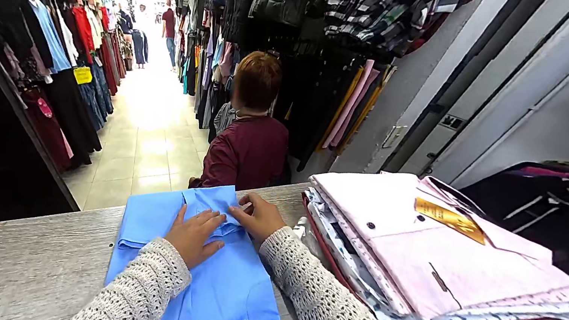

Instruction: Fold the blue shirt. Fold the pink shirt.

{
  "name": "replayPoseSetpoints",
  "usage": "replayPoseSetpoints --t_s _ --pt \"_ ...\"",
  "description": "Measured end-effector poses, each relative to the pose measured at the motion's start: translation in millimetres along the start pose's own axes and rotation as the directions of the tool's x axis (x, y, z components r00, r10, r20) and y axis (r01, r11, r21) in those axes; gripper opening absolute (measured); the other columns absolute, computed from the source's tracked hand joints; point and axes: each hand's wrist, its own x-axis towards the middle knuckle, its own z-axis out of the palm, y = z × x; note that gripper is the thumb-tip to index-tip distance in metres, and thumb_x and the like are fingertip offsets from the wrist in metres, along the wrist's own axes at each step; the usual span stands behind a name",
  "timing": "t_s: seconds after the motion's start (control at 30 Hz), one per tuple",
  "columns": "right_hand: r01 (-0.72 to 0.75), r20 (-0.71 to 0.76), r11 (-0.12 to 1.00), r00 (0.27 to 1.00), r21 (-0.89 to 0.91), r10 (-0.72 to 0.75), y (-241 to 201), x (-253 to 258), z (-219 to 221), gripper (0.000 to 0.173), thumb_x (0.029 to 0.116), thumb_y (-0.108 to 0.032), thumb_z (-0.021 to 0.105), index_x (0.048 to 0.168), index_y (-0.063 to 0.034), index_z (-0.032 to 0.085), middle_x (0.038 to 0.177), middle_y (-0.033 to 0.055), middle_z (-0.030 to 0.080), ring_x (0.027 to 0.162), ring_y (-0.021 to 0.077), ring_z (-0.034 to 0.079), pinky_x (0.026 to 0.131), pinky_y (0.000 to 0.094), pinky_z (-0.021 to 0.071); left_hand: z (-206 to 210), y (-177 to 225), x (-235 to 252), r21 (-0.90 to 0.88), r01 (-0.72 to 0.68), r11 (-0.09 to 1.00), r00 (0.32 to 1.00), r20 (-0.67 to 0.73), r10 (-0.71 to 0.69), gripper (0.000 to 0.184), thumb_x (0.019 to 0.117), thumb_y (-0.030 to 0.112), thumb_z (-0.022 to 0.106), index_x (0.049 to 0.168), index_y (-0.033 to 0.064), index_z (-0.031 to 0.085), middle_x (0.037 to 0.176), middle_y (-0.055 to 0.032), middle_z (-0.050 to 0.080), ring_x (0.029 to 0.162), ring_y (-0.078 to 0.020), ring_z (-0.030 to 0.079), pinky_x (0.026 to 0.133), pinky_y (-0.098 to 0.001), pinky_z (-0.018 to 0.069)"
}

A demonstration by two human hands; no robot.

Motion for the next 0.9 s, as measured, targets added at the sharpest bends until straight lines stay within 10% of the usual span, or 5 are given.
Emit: replayPoseSetpoints --t_s 0.17,0.37,0.57,0.77,0.9 --pt "-0.091 0.010 0.968 0.996 0.233 0.091 -3 0 -3 0.039 0.0937 -0.005 0.065 0.129 0.0041 0.054 0.092 0.0162 0.069 0.076 0.0216 0.065 0.074 0.0417 0.0535 3 2 1 0.054 0.060 0.997 0.998 -0.012 -0.060 0.062 0.1077 0.042 0.043 0.161 0.0139 0.030 0.168 -0.0085 0.026 0.158 -0.0251 0.015 0.122 -0.0648 -0.0035" --pt "-0.285 0.147 0.918 0.956 0.277 0.252 -12 -1 0 0.046 0.1026 -0.026 0.063 0.134 0.0043 0.046 0.092 0.0138 0.067 0.067 0.0130 0.064 0.064 0.0291 0.0534 5 1 1 0.036 -0.013 0.999 0.999 -0.047 0.015 0.055 0.1091 0.030 0.039 0.161 0.0142 0.031 0.167 -0.0082 0.029 0.157 -0.0240 0.018 0.124 -0.0601 0.0005" --pt "-0.363 0.147 0.865 0.932 0.346 0.332 -12 2 -1 0.032 0.0998 -0.006 0.060 0.130 0.0015 0.050 0.075 0.0088 0.065 0.053 0.0086 0.057 0.051 0.0222 0.0454 5 -4 3 0.015 -0.051 0.999 0.999 -0.018 0.051 0.051 0.1088 0.029 0.038 0.159 0.0188 0.038 0.165 -0.0117 0.032 0.156 -0.0268 0.022 0.125 -0.0581 0.0067" --pt "-0.291 0.030 0.851 0.950 0.438 0.310 3 32 5 0.052 0.1005 -0.027 0.066 0.137 0.0039 0.047 0.113 0.0228 0.068 0.096 0.0295 0.070 0.085 0.0459 0.0577 5 -5 1 -0.010 -0.117 0.993 0.993 -0.016 0.117 0.047 0.1085 0.024 0.034 0.153 0.0281 0.049 0.164 -0.0111 0.035 0.155 -0.0306 0.024 0.122 -0.0649 0.0053" --pt "-0.197 -0.059 0.910 0.971 0.365 0.234 7 59 11 0.059 0.0883 -0.008 0.078 0.137 0.0043 0.048 0.110 0.0212 0.070 0.097 0.0292 0.070 0.088 0.0471 0.0548 2 -5 -1 -0.037 -0.141 0.989 0.990 -0.005 0.141 0.047 0.1083 0.021 0.034 0.151 0.0255 0.051 0.163 -0.0101 0.038 0.155 -0.0307 0.024 0.121 -0.0668 0.0034"
